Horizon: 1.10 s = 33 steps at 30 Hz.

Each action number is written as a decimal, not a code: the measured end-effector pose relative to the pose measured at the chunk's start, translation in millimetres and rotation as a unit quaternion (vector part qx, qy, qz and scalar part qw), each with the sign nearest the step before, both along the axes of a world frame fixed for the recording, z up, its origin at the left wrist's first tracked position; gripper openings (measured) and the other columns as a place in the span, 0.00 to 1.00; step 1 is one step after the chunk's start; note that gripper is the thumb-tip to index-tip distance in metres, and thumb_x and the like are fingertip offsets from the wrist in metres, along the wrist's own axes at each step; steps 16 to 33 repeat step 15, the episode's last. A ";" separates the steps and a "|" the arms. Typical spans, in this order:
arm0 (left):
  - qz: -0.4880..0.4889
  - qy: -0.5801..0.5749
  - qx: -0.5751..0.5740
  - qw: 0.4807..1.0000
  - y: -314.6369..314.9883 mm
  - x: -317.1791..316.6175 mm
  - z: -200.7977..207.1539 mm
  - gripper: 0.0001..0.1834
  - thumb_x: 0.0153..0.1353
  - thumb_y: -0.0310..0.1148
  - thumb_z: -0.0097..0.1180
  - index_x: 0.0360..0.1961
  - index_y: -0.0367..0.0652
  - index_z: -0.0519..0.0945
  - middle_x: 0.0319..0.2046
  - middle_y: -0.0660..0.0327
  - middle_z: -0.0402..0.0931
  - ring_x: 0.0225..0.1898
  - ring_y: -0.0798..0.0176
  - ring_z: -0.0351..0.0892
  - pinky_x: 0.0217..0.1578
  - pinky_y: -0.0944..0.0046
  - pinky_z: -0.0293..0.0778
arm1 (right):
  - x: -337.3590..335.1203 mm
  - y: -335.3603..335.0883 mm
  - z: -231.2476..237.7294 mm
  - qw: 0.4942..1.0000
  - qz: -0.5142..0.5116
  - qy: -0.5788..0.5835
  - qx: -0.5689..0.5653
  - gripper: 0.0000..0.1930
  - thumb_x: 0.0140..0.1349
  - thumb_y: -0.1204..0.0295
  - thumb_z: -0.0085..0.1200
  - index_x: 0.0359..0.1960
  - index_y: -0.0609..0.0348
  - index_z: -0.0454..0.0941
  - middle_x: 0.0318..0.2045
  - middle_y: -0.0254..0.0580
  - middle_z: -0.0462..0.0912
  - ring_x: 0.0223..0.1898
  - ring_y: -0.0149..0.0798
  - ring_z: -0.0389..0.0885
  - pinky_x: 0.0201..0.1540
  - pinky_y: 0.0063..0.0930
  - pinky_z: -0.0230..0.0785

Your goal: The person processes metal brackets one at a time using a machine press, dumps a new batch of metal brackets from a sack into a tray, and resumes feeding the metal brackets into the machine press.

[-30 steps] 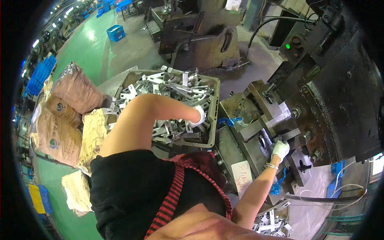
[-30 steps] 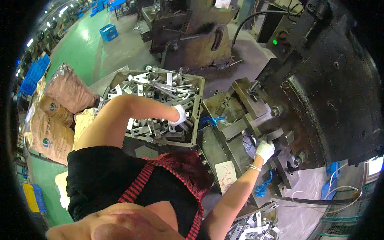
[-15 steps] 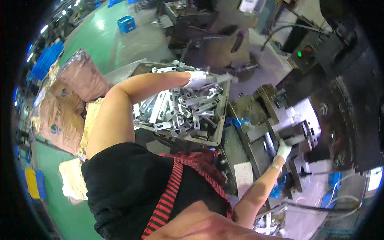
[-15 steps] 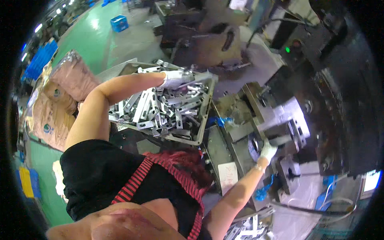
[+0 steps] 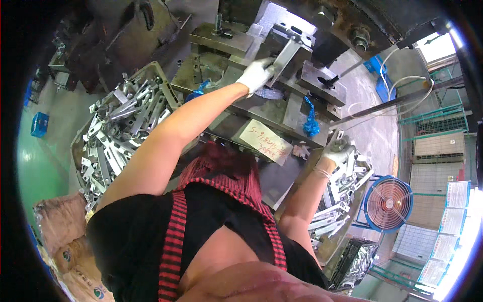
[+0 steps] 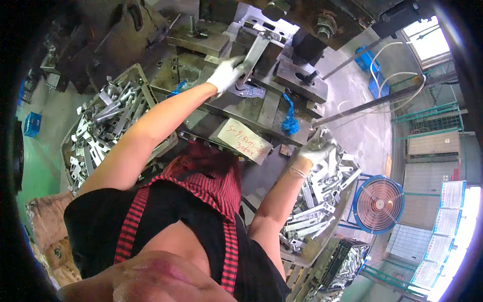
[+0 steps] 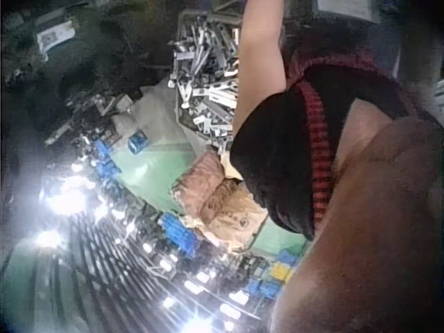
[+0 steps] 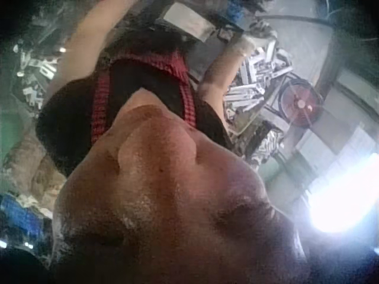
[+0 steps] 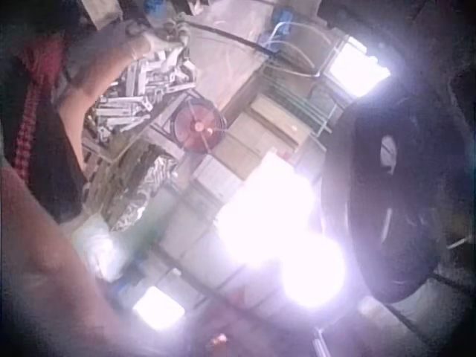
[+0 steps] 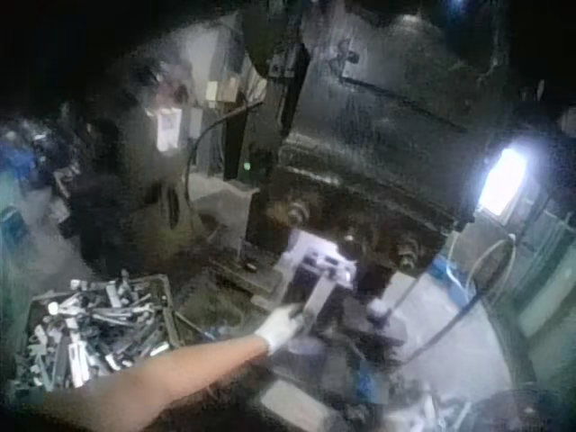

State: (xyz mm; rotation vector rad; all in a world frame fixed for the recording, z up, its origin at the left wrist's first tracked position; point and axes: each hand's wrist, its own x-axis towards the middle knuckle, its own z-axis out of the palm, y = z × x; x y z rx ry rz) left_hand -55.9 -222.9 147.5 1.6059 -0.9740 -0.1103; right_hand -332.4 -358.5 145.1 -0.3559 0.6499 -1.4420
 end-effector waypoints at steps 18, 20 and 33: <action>0.049 0.078 0.186 0.978 164.5 27.8 12.4 0.21 0.55 0.39 0.52 0.50 0.45 0.70 0.43 0.54 0.74 0.46 0.63 0.73 0.47 0.66 0.66 | 210.0 68.2 17.4 0.563 0.179 0.655 -0.471 0.17 0.52 0.56 0.50 0.31 0.57 0.78 0.31 0.49 0.79 0.36 0.48 0.77 0.38 0.36 0.68; 0.049 0.078 0.186 0.978 164.5 27.8 12.4 0.21 0.55 0.39 0.52 0.50 0.45 0.70 0.43 0.54 0.74 0.46 0.63 0.73 0.47 0.66 0.66 | 210.0 68.2 17.4 0.563 0.179 0.655 -0.471 0.17 0.52 0.56 0.50 0.31 0.57 0.78 0.31 0.49 0.79 0.36 0.48 0.77 0.38 0.36 0.68; 0.049 0.078 0.186 0.978 164.5 27.8 12.4 0.21 0.55 0.39 0.52 0.50 0.45 0.70 0.43 0.54 0.74 0.46 0.63 0.73 0.47 0.66 0.66 | 210.0 68.2 17.4 0.563 0.179 0.655 -0.471 0.17 0.52 0.56 0.50 0.31 0.57 0.78 0.31 0.49 0.79 0.36 0.48 0.77 0.38 0.36 0.68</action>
